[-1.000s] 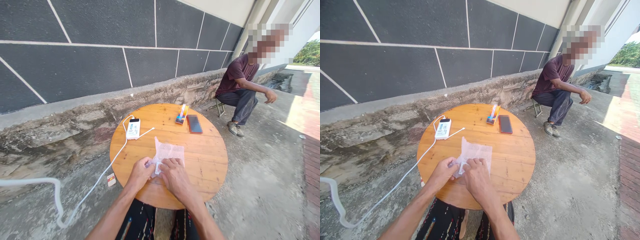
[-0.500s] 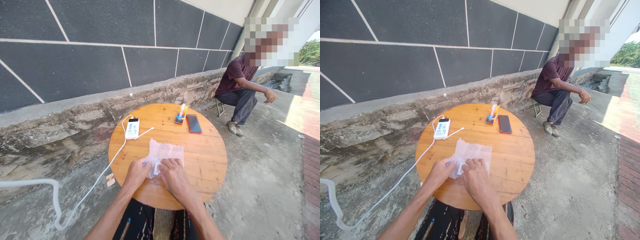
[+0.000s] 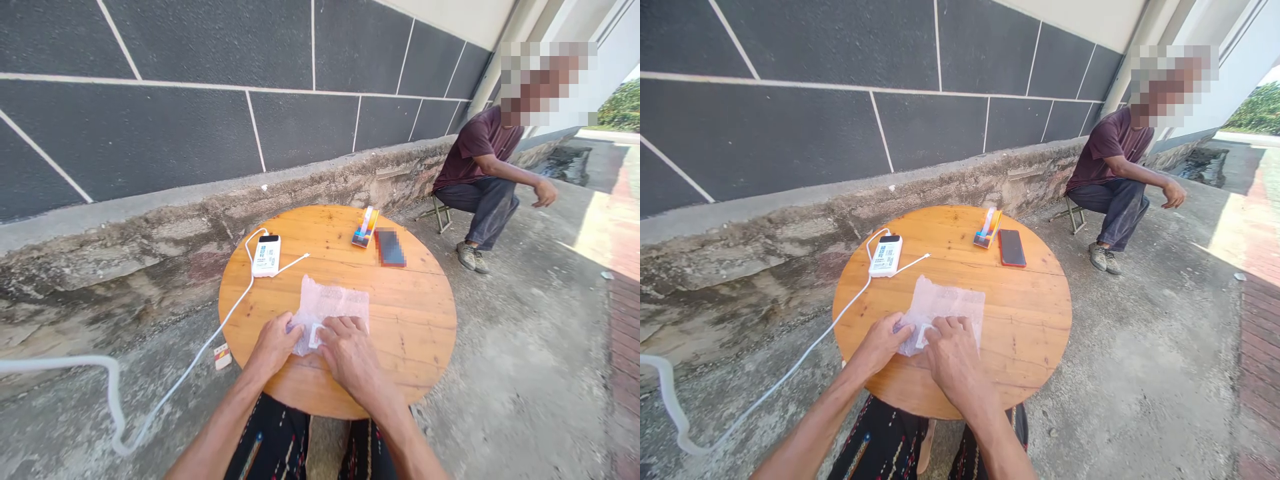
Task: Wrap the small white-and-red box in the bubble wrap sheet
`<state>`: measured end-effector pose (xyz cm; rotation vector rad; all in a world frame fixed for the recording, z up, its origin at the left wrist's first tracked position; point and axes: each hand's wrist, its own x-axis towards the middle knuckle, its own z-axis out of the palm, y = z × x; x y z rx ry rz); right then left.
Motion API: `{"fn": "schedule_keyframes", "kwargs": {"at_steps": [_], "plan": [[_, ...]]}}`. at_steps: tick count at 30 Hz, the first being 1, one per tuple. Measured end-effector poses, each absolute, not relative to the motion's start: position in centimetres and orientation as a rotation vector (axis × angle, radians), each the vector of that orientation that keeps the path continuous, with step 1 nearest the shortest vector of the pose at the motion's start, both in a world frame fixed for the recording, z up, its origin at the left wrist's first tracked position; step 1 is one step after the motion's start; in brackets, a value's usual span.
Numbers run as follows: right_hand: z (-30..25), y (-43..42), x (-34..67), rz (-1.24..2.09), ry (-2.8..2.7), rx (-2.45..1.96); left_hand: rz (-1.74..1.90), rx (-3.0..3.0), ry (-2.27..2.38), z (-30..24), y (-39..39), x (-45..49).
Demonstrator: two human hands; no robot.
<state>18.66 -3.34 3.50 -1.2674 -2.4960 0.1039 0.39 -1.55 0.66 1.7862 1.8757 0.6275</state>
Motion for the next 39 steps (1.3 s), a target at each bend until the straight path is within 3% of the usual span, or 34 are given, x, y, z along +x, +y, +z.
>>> {"fn": "schedule_keyframes", "kwargs": {"at_steps": [13, 29, 39], "plan": [[3.4, -3.2, 18.6, 0.116, -2.499, -1.269, 0.721, 1.663, 1.906, 0.4, -0.8, 1.7], [3.3, -3.2, 18.7, 0.152, -2.476, -1.264, 0.902, 1.179, 1.32, 3.6, -3.3, 1.5], [3.3, -3.2, 18.7, 0.171, -2.467, -1.281, 1.019, 1.569, 1.62, 1.9, -3.7, 3.3]]}}
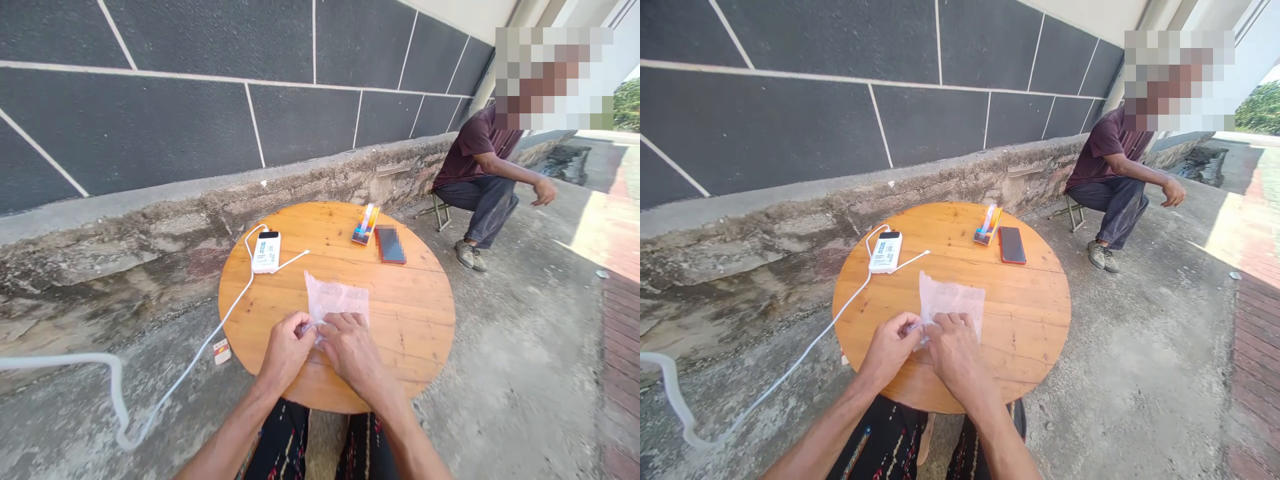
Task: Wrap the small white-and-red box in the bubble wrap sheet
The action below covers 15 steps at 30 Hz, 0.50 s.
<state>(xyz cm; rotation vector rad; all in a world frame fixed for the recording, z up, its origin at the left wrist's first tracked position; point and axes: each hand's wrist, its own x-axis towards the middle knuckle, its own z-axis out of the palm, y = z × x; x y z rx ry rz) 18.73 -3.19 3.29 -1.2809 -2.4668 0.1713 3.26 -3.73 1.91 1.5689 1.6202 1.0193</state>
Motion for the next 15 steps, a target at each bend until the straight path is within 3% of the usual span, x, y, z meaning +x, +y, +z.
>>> {"fn": "schedule_keyframes", "kwargs": {"at_steps": [15], "plan": [[2.6, -3.6, 18.7, 0.395, -2.245, -1.361, 0.909, 1.947, 1.379, 2.9, -5.7, 2.2]]}}
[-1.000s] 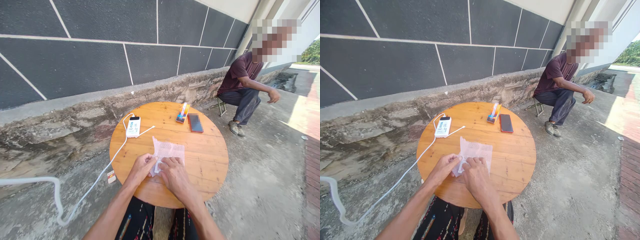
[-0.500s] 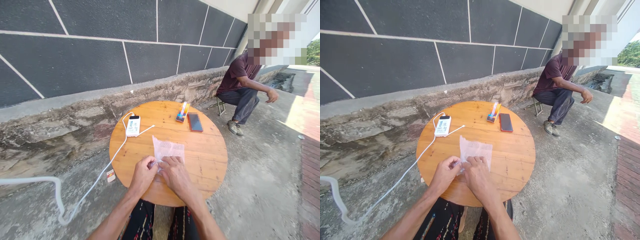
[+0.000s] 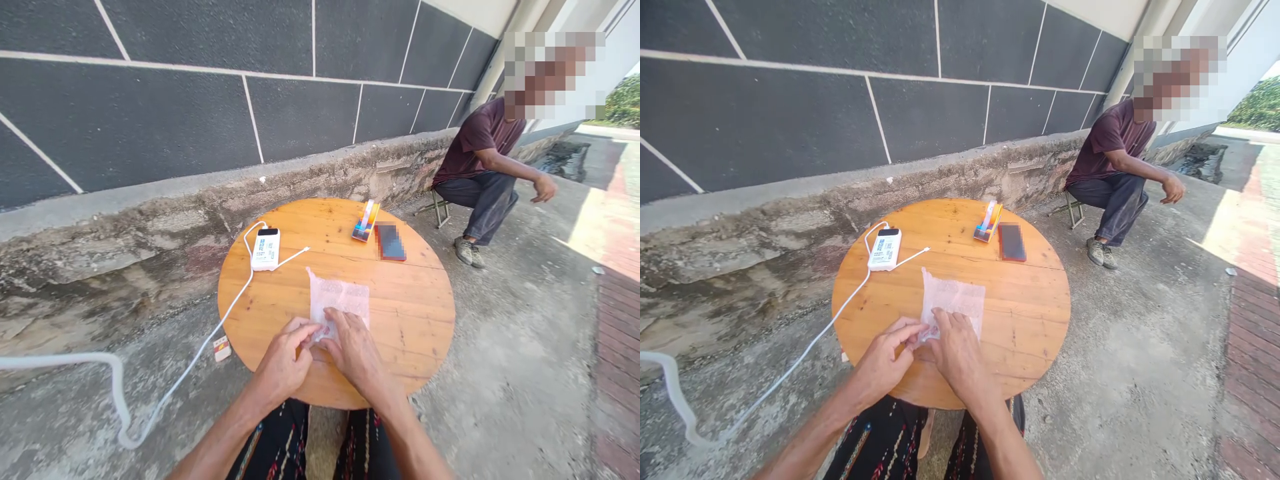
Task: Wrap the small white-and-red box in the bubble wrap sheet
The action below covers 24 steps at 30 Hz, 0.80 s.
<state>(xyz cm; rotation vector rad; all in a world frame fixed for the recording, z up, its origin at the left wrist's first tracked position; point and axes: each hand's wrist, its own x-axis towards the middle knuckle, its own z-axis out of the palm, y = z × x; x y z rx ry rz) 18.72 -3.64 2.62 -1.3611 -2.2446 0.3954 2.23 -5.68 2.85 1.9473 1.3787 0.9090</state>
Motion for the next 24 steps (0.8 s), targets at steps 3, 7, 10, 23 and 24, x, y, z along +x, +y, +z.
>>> {"fn": "schedule_keyframes", "kwargs": {"at_steps": [3, 7, 10, 23, 24], "plan": [[2.4, -3.7, 18.7, 0.412, -2.232, -1.352, 0.966, 2.033, 1.367, 2.3, -5.9, 2.5], [2.3, -3.6, 18.8, 0.365, -2.234, -1.352, 1.017, 2.181, 1.378, 1.5, -5.7, 2.7], [2.4, -3.6, 18.9, 0.32, -2.269, -1.328, 1.025, 2.359, 1.372, 1.2, -5.5, 2.5], [2.3, -5.0, 22.4, 0.479, -2.164, -1.276, 0.905, 2.54, 1.125, 2.2, -4.5, 2.1], [2.2, -5.6, 23.5, 0.5, -2.09, -1.347, 0.894, 2.541, 1.129, 2.2, -4.6, 2.1]]}}
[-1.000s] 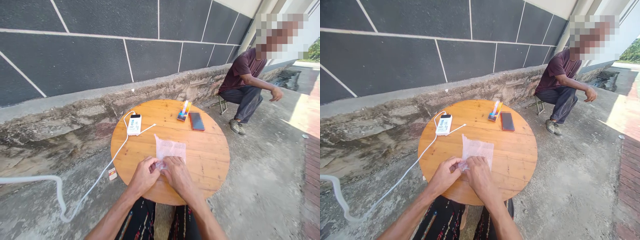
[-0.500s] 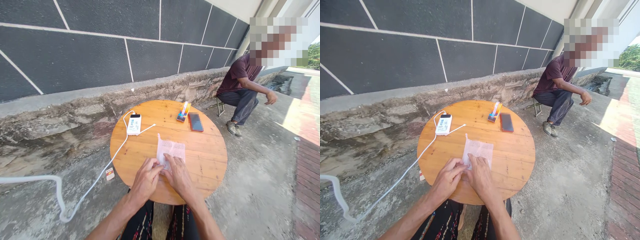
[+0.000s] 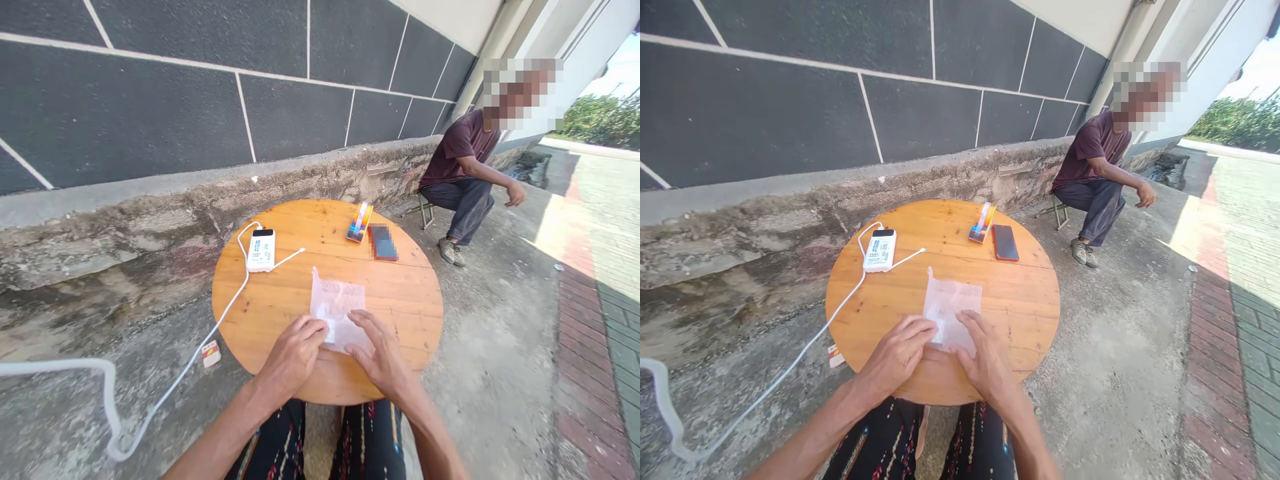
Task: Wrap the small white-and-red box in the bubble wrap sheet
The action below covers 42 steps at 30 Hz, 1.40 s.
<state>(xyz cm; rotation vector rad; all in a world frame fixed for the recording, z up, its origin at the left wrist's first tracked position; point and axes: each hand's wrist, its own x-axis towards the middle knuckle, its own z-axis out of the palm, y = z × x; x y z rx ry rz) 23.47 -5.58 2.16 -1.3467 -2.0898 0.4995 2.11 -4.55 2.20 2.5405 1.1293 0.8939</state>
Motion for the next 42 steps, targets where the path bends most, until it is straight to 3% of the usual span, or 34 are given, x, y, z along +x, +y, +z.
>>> {"fn": "schedule_keyframes", "kwargs": {"at_steps": [6, 17, 32, 42], "plan": [[0.3, -8.6, 26.7, 0.673, -1.715, -1.851, 0.91, 2.492, 1.151, 1.6, -4.5, 2.1], [-0.2, -6.6, 21.6, 1.041, -1.252, -1.673, 0.895, 2.556, 1.111, 1.4, -4.0, 1.9], [-1.0, -6.1, 21.8, 1.122, -1.149, -1.591, 0.968, 2.488, 1.078, 0.8, -3.6, 1.5], [-2.1, -6.0, 21.1, 0.928, -1.175, -1.502, 0.553, 2.738, 1.17, 2.8, -3.9, 2.7]]}}
